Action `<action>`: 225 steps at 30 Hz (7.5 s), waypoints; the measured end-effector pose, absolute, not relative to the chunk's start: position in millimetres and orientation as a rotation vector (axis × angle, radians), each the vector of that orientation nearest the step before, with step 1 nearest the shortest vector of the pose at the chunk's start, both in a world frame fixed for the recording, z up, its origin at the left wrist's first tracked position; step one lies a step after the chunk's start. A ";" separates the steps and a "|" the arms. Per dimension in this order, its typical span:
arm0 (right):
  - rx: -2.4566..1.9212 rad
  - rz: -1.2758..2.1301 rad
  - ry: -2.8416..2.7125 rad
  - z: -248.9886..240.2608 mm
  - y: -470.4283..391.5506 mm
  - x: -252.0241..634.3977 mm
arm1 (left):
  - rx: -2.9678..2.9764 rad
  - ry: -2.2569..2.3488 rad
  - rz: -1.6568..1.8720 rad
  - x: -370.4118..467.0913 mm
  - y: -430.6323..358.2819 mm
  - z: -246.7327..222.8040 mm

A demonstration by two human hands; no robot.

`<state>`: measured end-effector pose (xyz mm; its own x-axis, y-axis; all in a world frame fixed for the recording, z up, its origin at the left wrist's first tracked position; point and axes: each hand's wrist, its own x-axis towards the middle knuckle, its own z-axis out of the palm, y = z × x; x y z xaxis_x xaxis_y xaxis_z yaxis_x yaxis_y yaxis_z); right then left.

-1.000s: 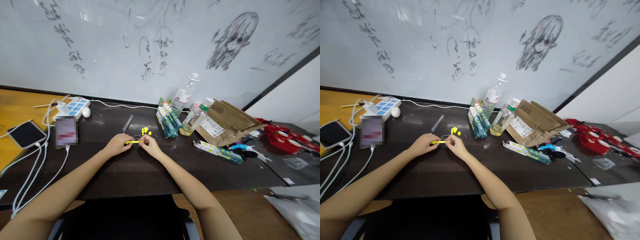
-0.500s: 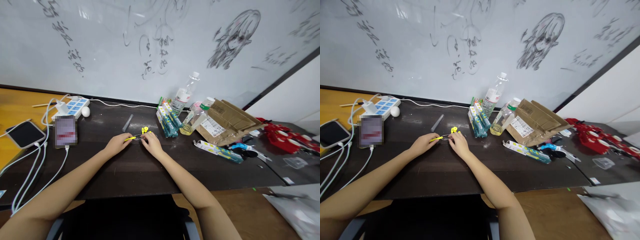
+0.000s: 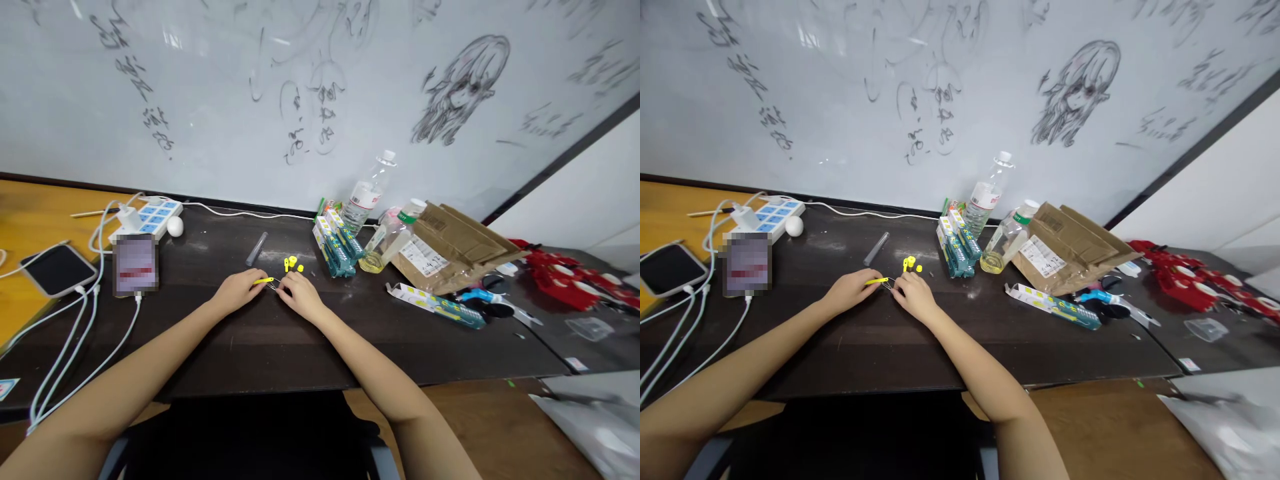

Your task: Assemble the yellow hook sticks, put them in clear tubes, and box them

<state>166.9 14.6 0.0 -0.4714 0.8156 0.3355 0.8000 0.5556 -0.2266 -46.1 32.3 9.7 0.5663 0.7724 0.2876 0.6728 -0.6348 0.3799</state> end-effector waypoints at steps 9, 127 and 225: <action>-1.350 0.141 -2.378 2.4 14.0 165.1 | 2.705 1.110 0.525 -44.5 33.4 4.4; -1.716 0.200 -2.459 23.6 17.3 189.2 | 2.907 1.154 0.293 -23.2 18.9 13.0; 0.495 3.182 -2.205 20.6 -69.2 107.3 | 2.108 1.422 1.313 -42.5 26.4 23.3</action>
